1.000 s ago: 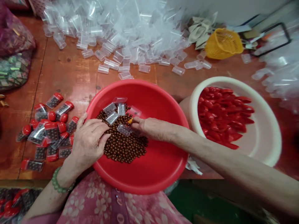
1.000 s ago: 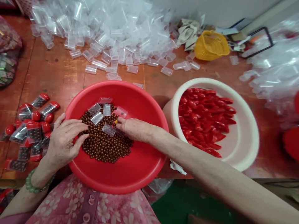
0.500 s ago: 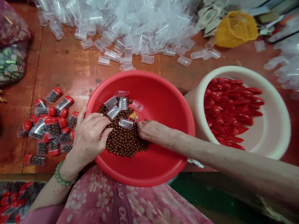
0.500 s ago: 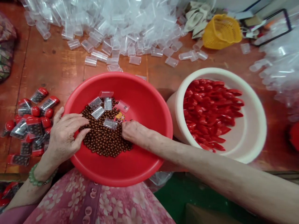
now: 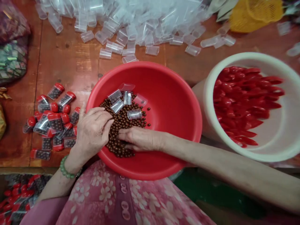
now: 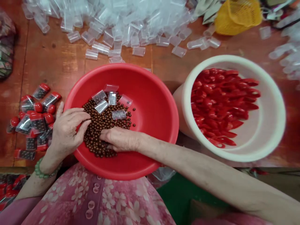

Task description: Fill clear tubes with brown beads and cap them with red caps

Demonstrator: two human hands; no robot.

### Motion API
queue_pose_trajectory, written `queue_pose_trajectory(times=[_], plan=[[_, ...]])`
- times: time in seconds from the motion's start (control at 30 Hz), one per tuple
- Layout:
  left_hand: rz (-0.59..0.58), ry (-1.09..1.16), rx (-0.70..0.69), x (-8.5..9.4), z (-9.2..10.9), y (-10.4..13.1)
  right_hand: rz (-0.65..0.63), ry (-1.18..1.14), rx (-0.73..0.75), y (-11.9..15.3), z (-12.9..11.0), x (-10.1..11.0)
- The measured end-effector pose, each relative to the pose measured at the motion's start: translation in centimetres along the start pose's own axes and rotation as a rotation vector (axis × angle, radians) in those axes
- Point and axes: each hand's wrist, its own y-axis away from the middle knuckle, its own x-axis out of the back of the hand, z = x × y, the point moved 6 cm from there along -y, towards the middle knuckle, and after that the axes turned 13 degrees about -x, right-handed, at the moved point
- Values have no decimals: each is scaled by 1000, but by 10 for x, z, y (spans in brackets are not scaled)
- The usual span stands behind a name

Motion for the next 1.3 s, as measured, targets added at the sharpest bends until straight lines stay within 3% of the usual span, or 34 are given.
queue_pose_trajectory(times=[0.13,0.23,0.33,0.47,0.6,0.77,1.0,1.3], plan=[[8,18,-9,2,2,2,115,-317,88,1,1,19],[0,103,-42,11,8,3,200,-431,104,7,2,34],[-123,322,-53,14,14,7,307,-485,138,19,0,53],[-313,713,92,1,18,10,431,-489,210,37,-9,76],[-271,1033,230,-13,20,3,492,-456,209,50,-18,86],[-234,987,231,-15,22,-4,561,-430,178,57,-21,87],[-91,1083,358,-14,17,-3,793,-385,62,62,-20,93],[-154,1095,297,-16,16,-1,687,-311,171,62,-34,100]])
